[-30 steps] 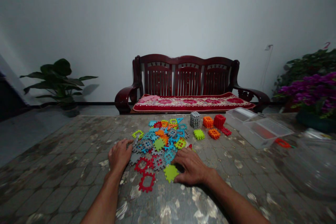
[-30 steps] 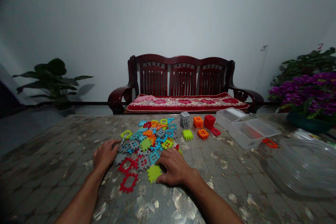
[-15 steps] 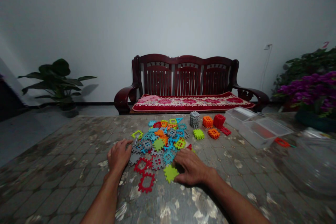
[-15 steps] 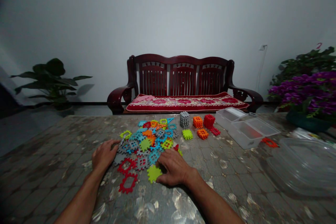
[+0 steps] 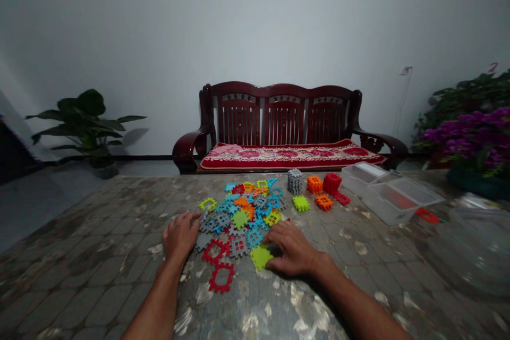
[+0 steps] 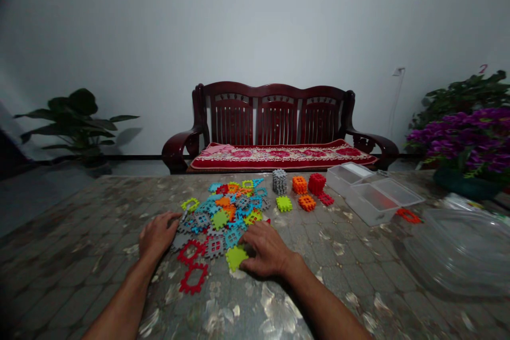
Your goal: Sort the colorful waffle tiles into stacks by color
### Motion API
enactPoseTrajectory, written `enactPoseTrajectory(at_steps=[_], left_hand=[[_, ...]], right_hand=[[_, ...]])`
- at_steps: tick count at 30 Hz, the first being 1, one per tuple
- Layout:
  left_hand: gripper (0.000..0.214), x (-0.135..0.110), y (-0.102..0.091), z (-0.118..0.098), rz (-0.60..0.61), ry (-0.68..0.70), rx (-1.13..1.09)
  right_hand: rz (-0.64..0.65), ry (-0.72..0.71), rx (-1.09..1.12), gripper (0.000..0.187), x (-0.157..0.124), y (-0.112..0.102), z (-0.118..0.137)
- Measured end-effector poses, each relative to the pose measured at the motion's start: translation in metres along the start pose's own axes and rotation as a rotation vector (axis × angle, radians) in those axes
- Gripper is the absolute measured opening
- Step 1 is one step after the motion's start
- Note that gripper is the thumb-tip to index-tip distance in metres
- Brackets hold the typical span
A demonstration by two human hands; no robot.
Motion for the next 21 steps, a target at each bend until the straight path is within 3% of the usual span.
enactPoseTrajectory(at_steps=[6, 15, 21], left_hand=[[0.042, 0.0, -0.001, 0.0, 0.01, -0.007, -0.002], [0.043, -0.001, 0.0, -0.001, 0.013, 0.009, 0.004], [0.042, -0.001, -0.001, 0.0, -0.001, -0.003, 0.017]], right_hand=[[0.077, -0.022, -0.038, 0.072, 0.002, 0.01, 0.001], [0.12, -0.094, -0.107, 0.049, 0.003, 0.006, 0.016], [0.121, -0.05, -0.062, 0.057, 0.003, 0.008, 0.013]])
Point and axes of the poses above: each hand's wrist, its own x-axis towards the middle knuckle, its own y-axis out of the palm, z = x × y, the point moved 10 cm from there along x, towards the middle knuckle, and after that the axes turned 5 degrees about -x, right-handed, at the moved point
